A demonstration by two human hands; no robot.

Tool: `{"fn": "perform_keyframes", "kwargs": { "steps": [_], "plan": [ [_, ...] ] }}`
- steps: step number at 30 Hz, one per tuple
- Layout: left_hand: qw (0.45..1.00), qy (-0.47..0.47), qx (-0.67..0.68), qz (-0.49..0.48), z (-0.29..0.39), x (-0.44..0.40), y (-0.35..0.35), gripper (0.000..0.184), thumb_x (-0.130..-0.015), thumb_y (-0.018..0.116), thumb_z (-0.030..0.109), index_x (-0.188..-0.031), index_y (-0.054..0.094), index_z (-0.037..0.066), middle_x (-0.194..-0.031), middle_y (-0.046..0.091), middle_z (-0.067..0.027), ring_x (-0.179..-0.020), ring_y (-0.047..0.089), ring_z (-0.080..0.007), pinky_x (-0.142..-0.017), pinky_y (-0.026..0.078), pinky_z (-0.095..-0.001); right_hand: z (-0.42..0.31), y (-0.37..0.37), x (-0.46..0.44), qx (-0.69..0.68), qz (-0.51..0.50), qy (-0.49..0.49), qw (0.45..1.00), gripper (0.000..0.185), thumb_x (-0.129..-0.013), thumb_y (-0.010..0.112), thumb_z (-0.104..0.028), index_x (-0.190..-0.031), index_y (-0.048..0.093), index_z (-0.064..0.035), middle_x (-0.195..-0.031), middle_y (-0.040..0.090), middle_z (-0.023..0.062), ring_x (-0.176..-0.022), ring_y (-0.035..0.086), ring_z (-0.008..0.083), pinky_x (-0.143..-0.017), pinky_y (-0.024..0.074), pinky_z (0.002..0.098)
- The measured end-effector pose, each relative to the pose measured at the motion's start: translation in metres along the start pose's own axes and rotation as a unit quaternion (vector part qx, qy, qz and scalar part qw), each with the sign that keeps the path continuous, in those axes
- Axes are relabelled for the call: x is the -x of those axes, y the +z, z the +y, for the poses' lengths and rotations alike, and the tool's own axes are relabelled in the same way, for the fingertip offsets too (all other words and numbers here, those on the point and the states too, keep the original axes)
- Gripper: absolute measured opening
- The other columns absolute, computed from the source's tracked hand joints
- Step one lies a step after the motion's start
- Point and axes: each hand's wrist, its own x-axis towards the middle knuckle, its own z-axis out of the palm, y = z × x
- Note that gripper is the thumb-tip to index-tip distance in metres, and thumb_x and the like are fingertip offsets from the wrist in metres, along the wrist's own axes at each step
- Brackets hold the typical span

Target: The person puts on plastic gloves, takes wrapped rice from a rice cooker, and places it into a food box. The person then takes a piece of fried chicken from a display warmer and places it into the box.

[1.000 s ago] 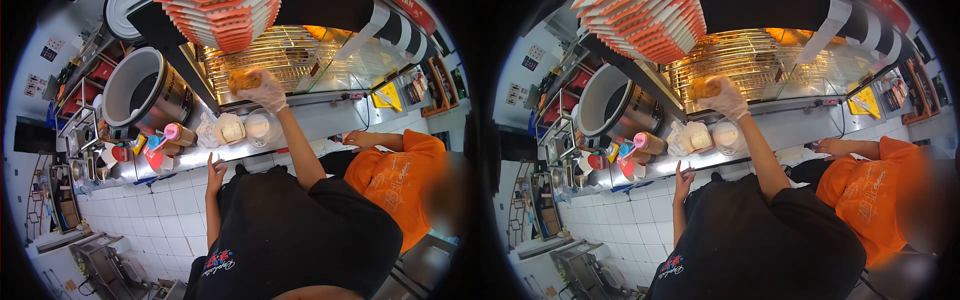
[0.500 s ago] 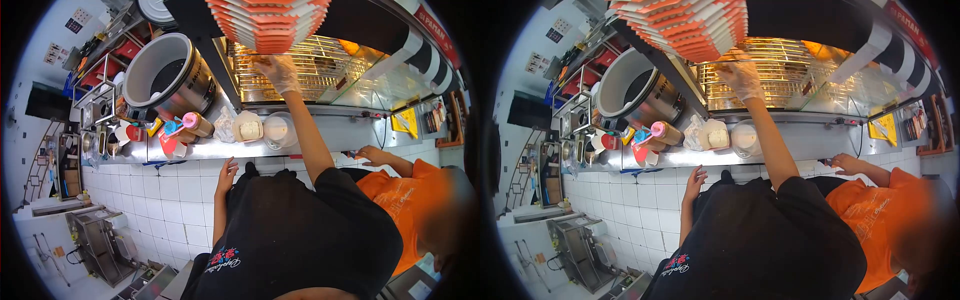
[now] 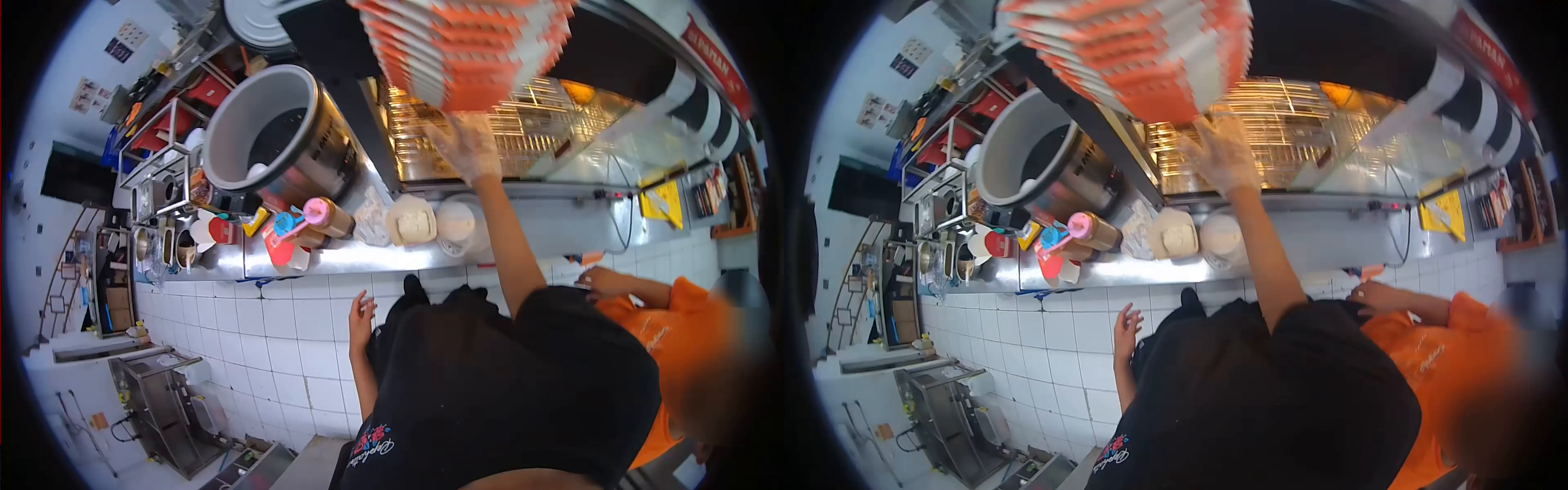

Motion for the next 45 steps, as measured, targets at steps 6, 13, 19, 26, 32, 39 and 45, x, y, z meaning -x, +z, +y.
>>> {"fn": "perform_keyframes", "kwargs": {
  "steps": [6,13,19,26,32,39,45],
  "plan": [
    [0.998,0.034,-0.027,-0.047,0.033,-0.015,0.007,0.049,-0.104,0.056,0.032,-0.148,0.047,0.012,-0.132,0.062,-0.0156,-0.114,0.064,-0.0252,-0.093,0.051,-0.0372,0.017,0.015,-0.045,-0.059,-0.206,0.063,0.975,0.057,-0.085,0.064,-0.055,-0.122,0.064,-0.0117,-0.114,0.071,0.0124,-0.105,0.067,0.0318,-0.092,0.053,0.0434],
    [0.991,0.081,-0.04,-0.103,0.053,-0.052,0.012,0.056,-0.099,0.063,0.02,-0.15,0.043,0.013,-0.131,0.061,-0.0152,-0.116,0.061,-0.0225,-0.093,0.051,-0.0366,-0.01,-0.009,0.043,-0.095,-0.102,0.032,0.99,0.07,-0.078,0.08,-0.051,-0.13,0.061,-0.008,-0.122,0.067,0.0144,-0.116,0.063,0.0278,-0.097,0.0501,0.038],
    [0.957,0.224,-0.102,-0.15,0.111,-0.1,0.046,0.131,-0.069,0.093,0.024,-0.162,0.001,0.016,-0.154,0.031,-0.0227,-0.134,0.045,-0.0337,-0.105,0.047,-0.0474,-0.079,0.001,0.077,-0.264,-0.465,0.037,0.844,0.06,-0.077,0.081,-0.044,-0.125,0.063,-0.0126,-0.115,0.069,0.0159,-0.109,0.066,0.0307,-0.096,0.0511,0.0371],
    [0.907,0.327,-0.094,-0.248,0.123,-0.163,0.089,0.135,-0.061,0.096,0.019,-0.159,0.003,0.01,-0.156,0.028,-0.0197,-0.147,0.03,-0.0327,-0.12,0.032,-0.044,-0.077,0.082,0.089,-0.058,-0.56,-0.063,0.824,0.065,-0.066,0.082,-0.049,-0.11,0.069,-0.0027,-0.11,0.069,0.0211,-0.106,0.067,0.0353,-0.095,0.0512,0.0416],
    [0.91,0.298,-0.131,-0.256,0.126,-0.169,0.082,0.106,-0.069,0.091,0.023,-0.147,0.023,0.002,-0.146,0.043,-0.0207,-0.139,0.044,-0.0326,-0.115,0.037,-0.0407,-0.071,0.088,0.07,-0.088,-0.599,-0.063,0.793,0.065,-0.067,0.084,-0.045,-0.116,0.068,-0.0055,-0.119,0.065,0.019,-0.113,0.063,0.0352,-0.099,0.0497,0.0411],
    [0.878,0.348,-0.136,-0.297,0.122,-0.185,0.083,0.105,-0.068,0.092,0.026,-0.144,0.023,0.001,-0.14,0.048,-0.0208,-0.134,0.05,-0.0331,-0.11,0.042,-0.0409,-0.049,0.103,0.095,-0.103,-0.534,-0.162,0.823,0.055,-0.067,0.083,-0.029,-0.115,0.067,-0.0076,-0.115,0.066,0.0144,-0.11,0.064,0.0348,-0.096,0.0522,0.0395],
    [0.891,0.318,-0.124,-0.3,0.111,-0.191,0.084,0.108,-0.064,0.095,0.026,-0.145,0.027,0.003,-0.141,0.047,-0.0185,-0.137,0.046,-0.0304,-0.115,0.038,-0.04,-0.038,0.152,0.143,-0.118,-0.427,-0.211,0.871,0.051,-0.063,0.083,-0.029,-0.106,0.068,-0.006,-0.109,0.068,0.0156,-0.102,0.066,0.0355,-0.093,0.0527,0.0425]
  ]
}}
